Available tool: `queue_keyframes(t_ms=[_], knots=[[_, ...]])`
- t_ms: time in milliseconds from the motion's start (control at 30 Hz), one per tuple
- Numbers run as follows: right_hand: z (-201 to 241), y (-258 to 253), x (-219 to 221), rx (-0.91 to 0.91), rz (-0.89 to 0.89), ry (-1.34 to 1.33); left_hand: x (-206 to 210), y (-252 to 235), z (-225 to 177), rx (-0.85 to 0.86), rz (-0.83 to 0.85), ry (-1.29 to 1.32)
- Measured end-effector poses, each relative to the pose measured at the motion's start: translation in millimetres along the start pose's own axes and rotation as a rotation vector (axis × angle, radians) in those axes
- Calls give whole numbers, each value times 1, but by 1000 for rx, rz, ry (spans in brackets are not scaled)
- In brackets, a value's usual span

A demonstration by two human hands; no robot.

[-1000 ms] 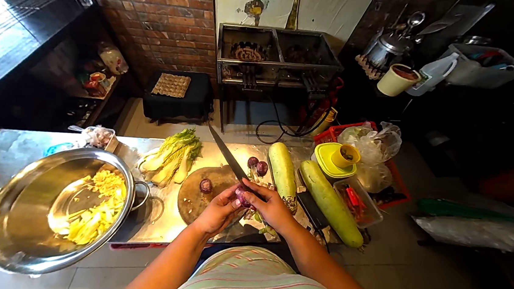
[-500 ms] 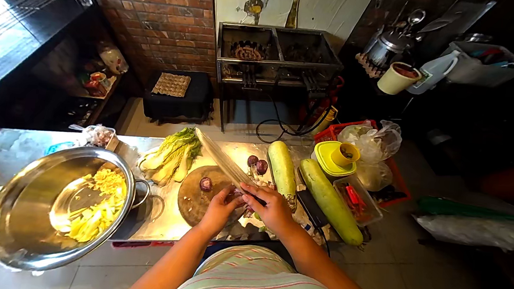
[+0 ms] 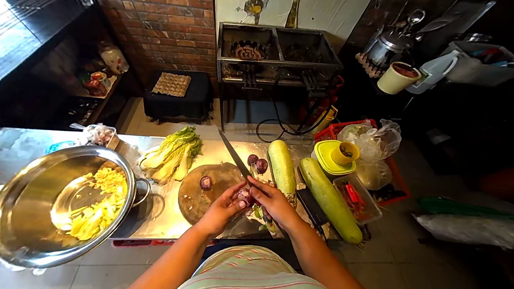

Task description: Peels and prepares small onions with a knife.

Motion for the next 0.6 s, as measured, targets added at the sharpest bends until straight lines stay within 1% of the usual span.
queue_keyframes(t_ms=[167, 267, 400, 500, 600], knots=[[1, 3, 6, -18, 31, -33, -4, 0, 1, 23, 8, -33], [2, 5, 8, -30, 41, -26, -8, 1, 1, 36, 17, -102], [3, 4, 8, -80, 52, 6, -9, 3, -3, 50, -8, -209], [3, 5, 7, -84, 53, 38, -9, 5, -4, 44, -23, -248], [1, 5, 5, -101, 3, 128, -10, 6, -2, 22, -56, -292]])
Point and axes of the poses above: each hand's wrist, its own y-axis away from the middle knuckle, its own x-axis out of the palm, z = x × y, the point moved 7 cm from there along -y, towards the middle knuckle, and after that the axes turned 9 degrees about -x, right-handed, at the moved point
